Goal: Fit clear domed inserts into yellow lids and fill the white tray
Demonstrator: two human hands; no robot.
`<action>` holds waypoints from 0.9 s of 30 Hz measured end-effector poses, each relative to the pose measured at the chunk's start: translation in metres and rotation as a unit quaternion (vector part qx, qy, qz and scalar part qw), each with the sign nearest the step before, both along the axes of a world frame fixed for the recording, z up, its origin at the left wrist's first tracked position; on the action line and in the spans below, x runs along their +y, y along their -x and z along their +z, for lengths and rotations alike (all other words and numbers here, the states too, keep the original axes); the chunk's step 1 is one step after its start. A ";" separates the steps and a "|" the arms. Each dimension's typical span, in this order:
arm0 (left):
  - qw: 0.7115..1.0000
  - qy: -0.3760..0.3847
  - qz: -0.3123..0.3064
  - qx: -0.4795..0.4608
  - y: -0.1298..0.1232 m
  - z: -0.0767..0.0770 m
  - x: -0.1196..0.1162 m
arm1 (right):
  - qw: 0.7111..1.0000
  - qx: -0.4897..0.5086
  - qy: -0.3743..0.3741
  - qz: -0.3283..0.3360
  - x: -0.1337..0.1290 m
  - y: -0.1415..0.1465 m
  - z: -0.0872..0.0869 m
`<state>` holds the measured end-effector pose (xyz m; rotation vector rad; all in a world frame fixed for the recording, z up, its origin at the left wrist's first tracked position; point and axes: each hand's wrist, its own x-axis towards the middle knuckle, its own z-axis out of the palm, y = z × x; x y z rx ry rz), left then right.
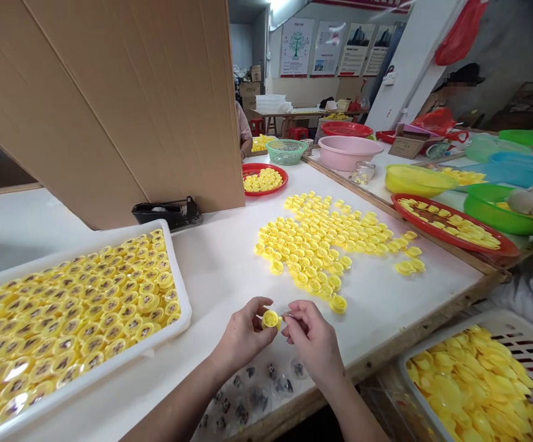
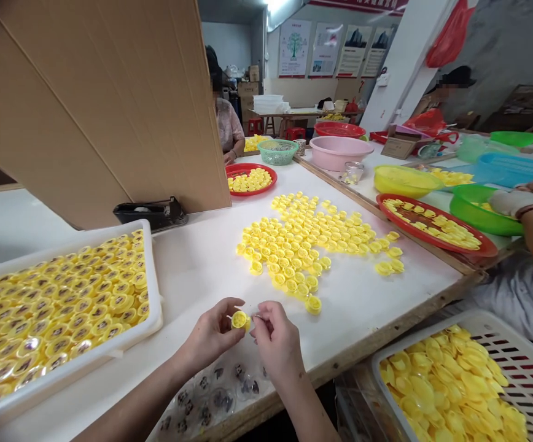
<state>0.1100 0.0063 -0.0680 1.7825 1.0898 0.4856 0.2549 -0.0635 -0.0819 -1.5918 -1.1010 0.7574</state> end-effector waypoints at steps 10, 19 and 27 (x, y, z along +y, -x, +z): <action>0.961 0.193 0.106 -0.165 0.031 -0.013 -0.014 | 0.959 -0.259 -0.102 0.051 0.007 0.032 0.006; 0.880 0.308 0.103 -0.347 0.038 0.005 -0.017 | 0.927 -0.323 -0.173 0.076 0.005 0.044 0.016; 0.795 0.415 0.126 -0.424 0.040 0.003 -0.020 | 0.942 -0.319 -0.105 0.021 0.008 0.045 0.017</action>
